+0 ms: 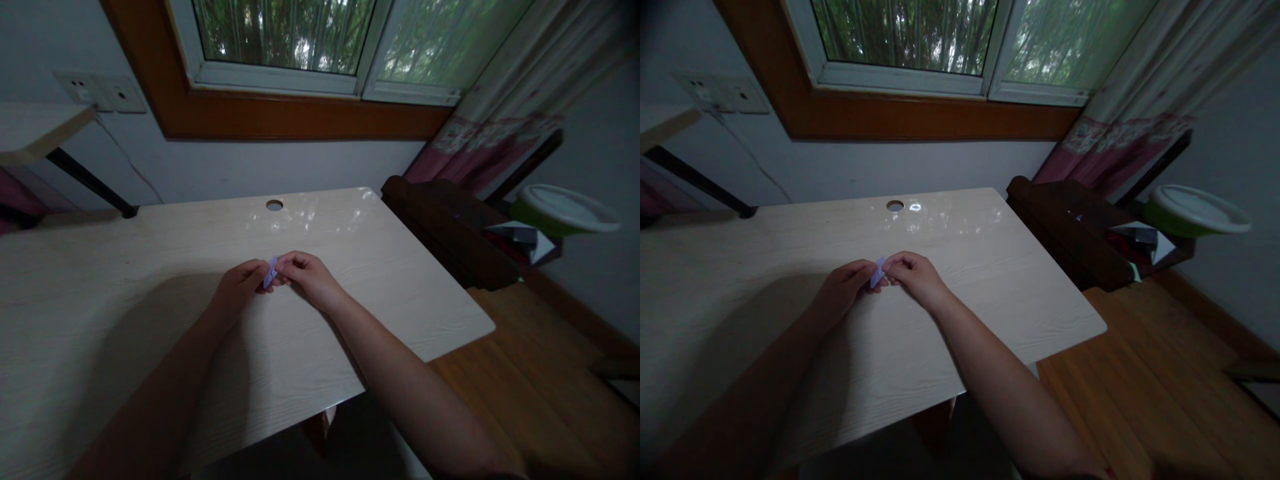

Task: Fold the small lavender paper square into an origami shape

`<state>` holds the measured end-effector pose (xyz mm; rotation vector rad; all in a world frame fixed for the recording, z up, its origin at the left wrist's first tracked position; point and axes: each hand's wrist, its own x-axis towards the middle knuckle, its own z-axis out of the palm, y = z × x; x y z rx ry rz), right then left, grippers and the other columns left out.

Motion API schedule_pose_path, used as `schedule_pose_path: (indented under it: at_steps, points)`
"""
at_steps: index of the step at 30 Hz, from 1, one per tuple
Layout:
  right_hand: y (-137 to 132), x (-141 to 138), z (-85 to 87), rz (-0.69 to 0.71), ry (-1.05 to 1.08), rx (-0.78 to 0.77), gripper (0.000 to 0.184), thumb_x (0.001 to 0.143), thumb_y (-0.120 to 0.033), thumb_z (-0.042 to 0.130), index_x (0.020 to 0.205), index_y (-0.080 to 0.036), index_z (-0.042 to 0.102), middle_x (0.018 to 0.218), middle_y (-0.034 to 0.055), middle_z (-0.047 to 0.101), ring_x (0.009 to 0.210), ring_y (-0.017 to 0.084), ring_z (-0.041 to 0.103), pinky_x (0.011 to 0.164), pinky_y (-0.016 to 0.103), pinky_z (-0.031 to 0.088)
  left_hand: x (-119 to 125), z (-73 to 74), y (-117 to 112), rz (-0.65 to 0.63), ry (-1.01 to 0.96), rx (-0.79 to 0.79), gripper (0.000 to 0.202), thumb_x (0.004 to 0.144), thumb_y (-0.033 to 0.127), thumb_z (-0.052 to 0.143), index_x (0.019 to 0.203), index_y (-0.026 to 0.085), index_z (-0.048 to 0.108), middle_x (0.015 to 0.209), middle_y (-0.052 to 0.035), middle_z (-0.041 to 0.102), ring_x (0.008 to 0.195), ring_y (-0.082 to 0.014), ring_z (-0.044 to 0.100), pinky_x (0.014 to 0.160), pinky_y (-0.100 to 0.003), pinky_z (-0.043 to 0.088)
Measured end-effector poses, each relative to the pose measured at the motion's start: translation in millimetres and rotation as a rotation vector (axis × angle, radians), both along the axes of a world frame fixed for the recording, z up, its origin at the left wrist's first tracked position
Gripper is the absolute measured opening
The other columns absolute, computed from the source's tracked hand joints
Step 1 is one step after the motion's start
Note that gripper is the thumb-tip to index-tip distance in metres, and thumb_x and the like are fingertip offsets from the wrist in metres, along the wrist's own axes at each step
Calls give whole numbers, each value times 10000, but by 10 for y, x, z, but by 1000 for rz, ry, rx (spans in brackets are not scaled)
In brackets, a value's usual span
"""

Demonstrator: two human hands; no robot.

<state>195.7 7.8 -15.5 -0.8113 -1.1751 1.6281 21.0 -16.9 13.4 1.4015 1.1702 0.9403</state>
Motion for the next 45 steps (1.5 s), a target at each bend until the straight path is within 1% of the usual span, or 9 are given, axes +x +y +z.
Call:
schedule_pose_path:
  at_steps: [7, 12, 18, 23, 27, 31, 34, 38, 45]
  points:
    - [-7, 6, -3, 21, -44, 33, 255, 734, -351, 810, 841, -165, 671, 704, 3, 662, 628, 115, 556, 627, 272, 408, -26, -60, 22, -14, 10, 26, 322, 909, 406, 520, 830, 158, 710, 774, -50, 733, 687, -165, 638, 661, -262, 479]
    - [-9, -1, -9, 11, -40, 20, 268, 727, -358, 816, 833, -168, 660, 712, 10, 672, 644, 130, 599, 627, 280, 426, -15, -59, 18, -10, -11, -7, 305, 899, 399, 537, 820, 160, 710, 762, -47, 733, 690, -167, 649, 657, -260, 477]
    - [-13, 4, 2, 16, -47, 30, 260, 736, -351, 812, 827, -162, 658, 677, 4, 670, 607, 118, 585, 609, 270, 409, -6, -53, 20, -18, -22, -13, 317, 893, 415, 538, 808, 162, 710, 755, -49, 732, 685, -169, 656, 656, -264, 482]
    - [-18, -2, 7, 20, -23, 0, 275, 726, -355, 820, 820, -165, 644, 680, 5, 677, 608, 120, 593, 607, 266, 404, -6, -66, 23, -26, -5, 16, 332, 893, 430, 535, 802, 165, 713, 762, -55, 733, 698, -179, 655, 679, -282, 494]
    - [-27, -6, 25, 18, -40, -4, 278, 725, -364, 818, 815, -166, 646, 671, 6, 679, 600, 118, 587, 598, 264, 391, -6, -87, 26, -24, -29, -10, 319, 894, 431, 544, 818, 166, 706, 778, -56, 736, 702, -180, 659, 680, -288, 495]
    - [-34, -7, 51, 17, -35, -4, 287, 714, -368, 825, 806, -165, 643, 665, 4, 673, 599, 120, 586, 604, 269, 398, -8, -72, 24, -48, -36, -12, 316, 899, 426, 536, 825, 169, 705, 798, -54, 737, 716, -179, 661, 691, -289, 494]
    - [-38, -6, 69, 2, -44, -5, 300, 704, -378, 828, 796, -163, 640, 656, -1, 662, 588, 114, 569, 597, 267, 394, -14, -51, 24, -60, -17, -4, 320, 896, 424, 531, 821, 169, 710, 774, -49, 732, 706, -177, 652, 680, -283, 489]
    - [-32, 4, 65, -2, -46, -11, 306, 698, -379, 827, 807, -163, 639, 658, -6, 657, 590, 109, 558, 596, 263, 398, -26, -23, 29, -89, 24, 12, 294, 865, 432, 585, 852, 172, 722, 751, -41, 726, 713, -181, 648, 681, -279, 487]
    - [-20, 19, 41, 10, -73, 2, 309, 706, -396, 825, 819, -166, 652, 671, 1, 658, 598, 113, 554, 602, 270, 407, -54, 10, 33, -109, 11, -54, 294, 827, 459, 646, 856, 182, 740, 762, -60, 748, 725, -199, 674, 682, -293, 503]
